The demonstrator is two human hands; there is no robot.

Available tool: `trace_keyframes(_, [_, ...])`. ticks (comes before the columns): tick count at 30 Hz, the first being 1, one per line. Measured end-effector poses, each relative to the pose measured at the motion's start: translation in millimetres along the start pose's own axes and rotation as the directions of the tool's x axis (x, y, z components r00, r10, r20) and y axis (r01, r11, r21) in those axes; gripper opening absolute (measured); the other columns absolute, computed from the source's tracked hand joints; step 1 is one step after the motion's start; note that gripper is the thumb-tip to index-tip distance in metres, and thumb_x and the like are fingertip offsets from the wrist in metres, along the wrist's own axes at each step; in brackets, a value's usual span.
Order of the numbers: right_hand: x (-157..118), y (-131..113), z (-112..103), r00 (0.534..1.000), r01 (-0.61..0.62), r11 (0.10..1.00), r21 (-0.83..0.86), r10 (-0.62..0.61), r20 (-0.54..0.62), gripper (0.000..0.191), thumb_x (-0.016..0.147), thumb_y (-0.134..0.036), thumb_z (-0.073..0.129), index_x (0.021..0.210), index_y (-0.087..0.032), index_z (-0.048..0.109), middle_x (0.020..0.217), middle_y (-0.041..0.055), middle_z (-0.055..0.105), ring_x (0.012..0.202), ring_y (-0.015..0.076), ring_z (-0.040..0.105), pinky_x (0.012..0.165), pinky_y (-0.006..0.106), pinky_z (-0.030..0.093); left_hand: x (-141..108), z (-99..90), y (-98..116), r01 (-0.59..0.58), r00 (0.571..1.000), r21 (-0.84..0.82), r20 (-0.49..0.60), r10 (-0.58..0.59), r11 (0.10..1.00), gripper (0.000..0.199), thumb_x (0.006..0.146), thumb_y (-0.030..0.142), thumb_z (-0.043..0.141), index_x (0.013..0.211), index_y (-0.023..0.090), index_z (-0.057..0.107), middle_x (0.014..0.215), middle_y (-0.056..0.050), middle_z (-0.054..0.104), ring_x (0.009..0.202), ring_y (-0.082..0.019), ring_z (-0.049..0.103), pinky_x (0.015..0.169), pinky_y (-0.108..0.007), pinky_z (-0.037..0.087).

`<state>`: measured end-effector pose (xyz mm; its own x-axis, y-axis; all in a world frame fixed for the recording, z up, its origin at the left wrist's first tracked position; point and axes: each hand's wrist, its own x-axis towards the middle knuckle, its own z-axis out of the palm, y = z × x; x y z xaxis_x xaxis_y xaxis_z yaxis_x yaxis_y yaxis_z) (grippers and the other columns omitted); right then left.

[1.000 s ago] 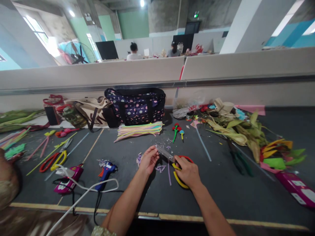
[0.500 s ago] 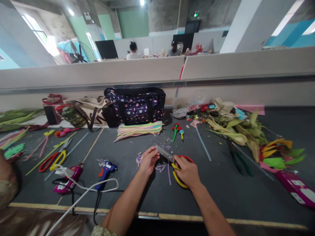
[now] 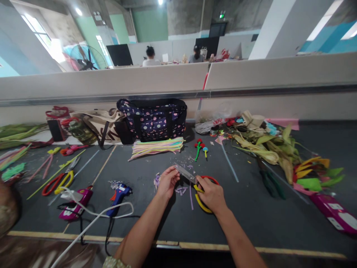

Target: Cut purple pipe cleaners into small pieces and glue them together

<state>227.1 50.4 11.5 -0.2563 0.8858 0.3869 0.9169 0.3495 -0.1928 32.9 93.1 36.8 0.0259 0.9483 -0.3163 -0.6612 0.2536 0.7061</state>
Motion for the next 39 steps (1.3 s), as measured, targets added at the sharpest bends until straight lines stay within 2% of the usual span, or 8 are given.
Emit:
trace_keyframes(24, [-0.8, -1.1, 0.0, 1.0, 0.004, 1.0, -0.007, -0.004, 0.005, 0.037, 0.079, -0.021, 0.046, 0.114, -0.022, 0.058, 0.086, 0.0018, 0.065, 0.069, 0.0116, 0.057, 0.059, 0.022, 0.034, -0.4, -0.6, -0.1, -0.054, 0.998, 0.054, -0.025, 0.055, 0.997, 0.03, 0.053, 0.018, 0.081, 0.078, 0.01, 0.067, 0.06, -0.001, 0.064, 0.05, -0.007, 0.057, 0.05, -0.016, 0.046])
trace_keyframes(39, [-0.3, -1.6, -5.6, 0.994, -0.049, 0.997, 0.065, 0.042, 0.1, 0.026, 0.074, -0.018, 0.05, 0.097, -0.025, 0.06, 0.077, -0.0025, 0.064, 0.068, 0.0101, 0.057, 0.059, 0.02, 0.031, 2.7, -1.7, -0.3, -0.033, 0.996, 0.096, -0.074, 0.04, 0.995, 0.033, 0.051, 0.019, 0.082, 0.08, 0.01, 0.067, 0.066, -0.004, 0.068, 0.049, -0.007, 0.057, 0.049, -0.017, 0.046])
